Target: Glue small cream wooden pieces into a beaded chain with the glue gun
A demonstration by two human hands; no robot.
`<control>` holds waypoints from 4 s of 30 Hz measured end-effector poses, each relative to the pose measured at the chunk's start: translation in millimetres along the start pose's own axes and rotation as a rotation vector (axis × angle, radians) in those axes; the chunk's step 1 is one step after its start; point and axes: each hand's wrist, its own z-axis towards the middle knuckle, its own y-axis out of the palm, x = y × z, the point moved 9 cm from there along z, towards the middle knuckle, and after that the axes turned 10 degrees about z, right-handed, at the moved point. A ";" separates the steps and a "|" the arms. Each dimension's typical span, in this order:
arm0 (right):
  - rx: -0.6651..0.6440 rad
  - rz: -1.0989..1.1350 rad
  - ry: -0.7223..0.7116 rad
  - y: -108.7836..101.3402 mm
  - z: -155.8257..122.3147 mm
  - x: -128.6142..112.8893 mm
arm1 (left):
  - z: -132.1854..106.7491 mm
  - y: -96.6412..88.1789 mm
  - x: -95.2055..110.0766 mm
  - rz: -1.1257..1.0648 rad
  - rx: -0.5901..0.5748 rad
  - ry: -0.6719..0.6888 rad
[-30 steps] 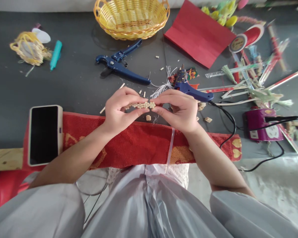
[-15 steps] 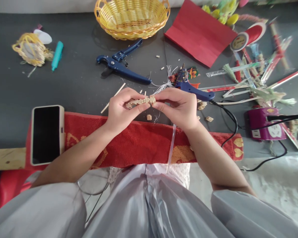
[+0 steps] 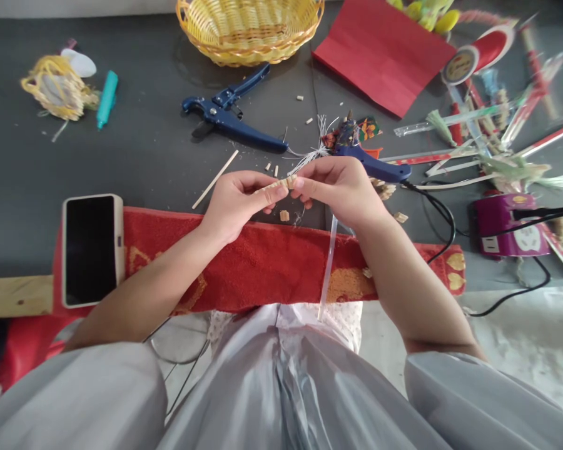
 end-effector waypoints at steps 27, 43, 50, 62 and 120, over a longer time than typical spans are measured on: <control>-0.027 -0.371 -0.748 12.9 -35.8 -51.9 | -45.1 -2.7 67.2 0.893 0.212 0.928; 0.004 -0.400 -0.665 11.1 -33.8 -50.8 | -47.4 -1.8 68.0 0.902 0.220 0.898; -0.026 -0.382 -0.599 8.2 -29.8 -46.9 | -46.9 -3.5 73.7 0.859 0.290 0.883; -0.021 -0.382 -0.752 12.3 -36.5 -49.4 | -46.0 0.1 68.7 0.886 0.239 0.869; -0.008 -0.259 -0.579 -0.7 -25.6 -41.0 | -25.5 -9.4 57.1 0.649 0.223 0.651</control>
